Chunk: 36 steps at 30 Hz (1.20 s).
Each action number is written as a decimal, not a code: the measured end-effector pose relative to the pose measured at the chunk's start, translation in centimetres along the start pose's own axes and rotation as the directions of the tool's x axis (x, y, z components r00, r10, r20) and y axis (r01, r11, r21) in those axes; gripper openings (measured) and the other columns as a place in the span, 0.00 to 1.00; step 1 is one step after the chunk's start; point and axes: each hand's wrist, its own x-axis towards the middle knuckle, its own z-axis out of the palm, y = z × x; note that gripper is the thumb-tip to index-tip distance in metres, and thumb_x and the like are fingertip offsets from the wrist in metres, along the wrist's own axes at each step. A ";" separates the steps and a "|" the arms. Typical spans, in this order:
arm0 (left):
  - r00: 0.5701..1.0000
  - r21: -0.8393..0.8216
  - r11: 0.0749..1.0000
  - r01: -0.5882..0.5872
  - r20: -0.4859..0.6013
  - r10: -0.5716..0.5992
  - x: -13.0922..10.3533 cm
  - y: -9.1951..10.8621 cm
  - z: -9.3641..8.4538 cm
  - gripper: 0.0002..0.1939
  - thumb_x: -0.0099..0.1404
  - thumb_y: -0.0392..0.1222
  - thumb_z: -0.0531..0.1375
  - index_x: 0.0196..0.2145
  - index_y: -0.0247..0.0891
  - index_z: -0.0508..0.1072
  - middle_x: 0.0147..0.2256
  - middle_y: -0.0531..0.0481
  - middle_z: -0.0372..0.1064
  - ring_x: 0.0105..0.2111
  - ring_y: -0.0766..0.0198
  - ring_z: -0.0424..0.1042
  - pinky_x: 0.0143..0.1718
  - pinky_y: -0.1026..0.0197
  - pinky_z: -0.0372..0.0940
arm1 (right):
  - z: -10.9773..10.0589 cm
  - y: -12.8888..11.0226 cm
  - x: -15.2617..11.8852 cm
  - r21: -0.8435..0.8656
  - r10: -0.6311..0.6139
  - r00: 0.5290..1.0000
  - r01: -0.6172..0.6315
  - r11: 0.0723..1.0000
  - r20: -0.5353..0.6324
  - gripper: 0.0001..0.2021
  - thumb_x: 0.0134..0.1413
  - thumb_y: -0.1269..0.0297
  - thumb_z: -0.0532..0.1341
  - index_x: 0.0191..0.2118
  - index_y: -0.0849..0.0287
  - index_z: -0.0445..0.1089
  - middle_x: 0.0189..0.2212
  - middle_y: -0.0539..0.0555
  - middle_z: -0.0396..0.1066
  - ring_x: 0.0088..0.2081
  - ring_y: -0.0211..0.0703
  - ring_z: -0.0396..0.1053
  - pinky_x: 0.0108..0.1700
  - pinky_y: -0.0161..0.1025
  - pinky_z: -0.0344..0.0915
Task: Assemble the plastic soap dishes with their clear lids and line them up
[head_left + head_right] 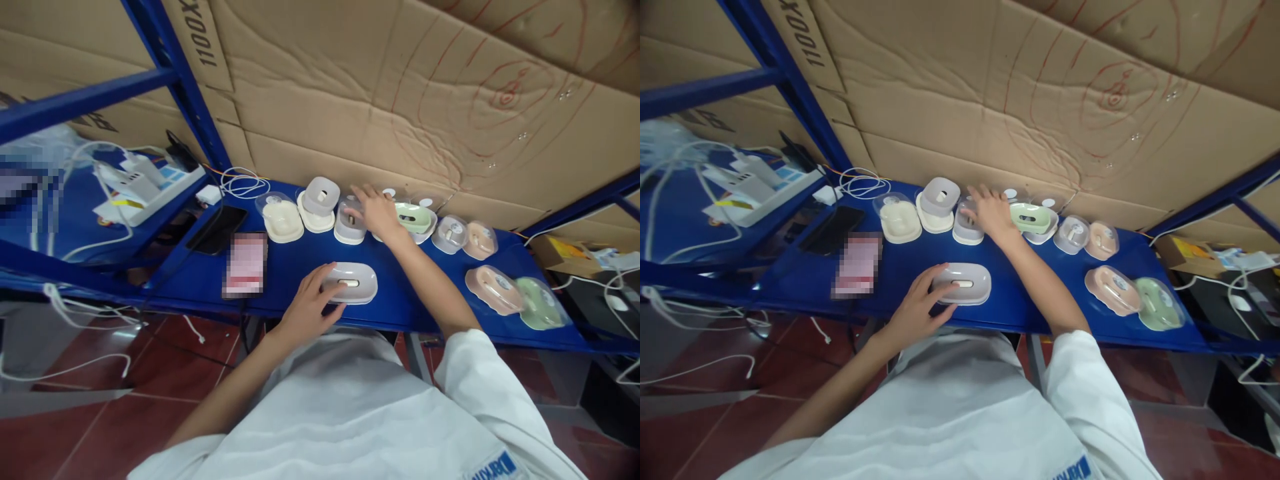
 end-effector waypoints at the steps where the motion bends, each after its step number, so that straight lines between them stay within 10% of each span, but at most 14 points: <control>1: 1.000 -0.016 1.000 -0.002 -0.004 0.002 0.0 -0.1 0.0 0.14 0.72 0.39 0.64 0.54 0.41 0.77 0.69 0.37 0.60 0.70 0.44 0.61 0.68 0.37 0.65 | 0.6 -0.1 1.3 -0.020 0.028 0.997 -0.026 0.999 0.069 0.31 0.72 0.50 0.60 0.73 0.60 0.64 0.67 0.70 0.67 0.63 0.68 0.69 0.63 0.62 0.63; 6: 1.000 -0.082 0.997 0.004 0.019 -0.003 0.0 -0.2 -0.2 0.10 0.72 0.38 0.64 0.51 0.40 0.77 0.69 0.37 0.60 0.71 0.45 0.59 0.69 0.40 0.66 | 1.2 0.9 1.2 0.189 -0.006 0.998 -0.007 0.982 0.065 0.22 0.75 0.55 0.57 0.66 0.58 0.73 0.61 0.63 0.76 0.61 0.61 0.74 0.62 0.55 0.70; 11: 0.998 -0.075 0.995 0.058 0.020 -0.057 0.1 0.1 -0.4 0.15 0.71 0.39 0.64 0.55 0.41 0.75 0.71 0.35 0.54 0.72 0.41 0.57 0.70 0.35 0.62 | -0.9 2.2 -9.1 0.461 -0.078 0.952 0.213 0.862 -0.296 0.21 0.75 0.52 0.58 0.66 0.50 0.72 0.66 0.58 0.72 0.68 0.54 0.67 0.72 0.57 0.62; 18: 0.984 -0.167 0.971 0.173 0.079 -0.162 0.1 -0.5 -0.2 0.44 0.70 0.43 0.68 0.76 0.51 0.52 0.78 0.38 0.39 0.73 0.43 0.55 0.69 0.40 0.63 | 0.2 0.5 -21.3 0.638 -0.256 0.961 0.265 0.723 -0.109 0.19 0.77 0.65 0.54 0.67 0.47 0.65 0.64 0.55 0.73 0.72 0.51 0.63 0.77 0.68 0.51; 24: 0.989 -0.185 0.972 0.147 0.049 -0.141 -0.2 -0.7 0.3 0.36 0.70 0.47 0.69 0.71 0.52 0.62 0.70 0.38 0.55 0.70 0.44 0.62 0.69 0.39 0.65 | 1.2 -1.2 -20.4 0.559 -0.312 0.948 0.295 0.775 -0.068 0.30 0.75 0.57 0.58 0.76 0.49 0.55 0.72 0.60 0.62 0.76 0.56 0.53 0.76 0.67 0.53; 36: 0.972 -0.196 0.953 0.229 0.108 -0.211 -0.4 -1.4 0.2 0.42 0.67 0.48 0.72 0.73 0.51 0.60 0.71 0.42 0.60 0.71 0.48 0.64 0.71 0.43 0.63 | 0.9 -1.6 -19.7 0.435 -0.511 0.856 0.489 0.756 -0.074 0.23 0.75 0.72 0.53 0.69 0.53 0.67 0.71 0.56 0.65 0.75 0.50 0.55 0.79 0.68 0.38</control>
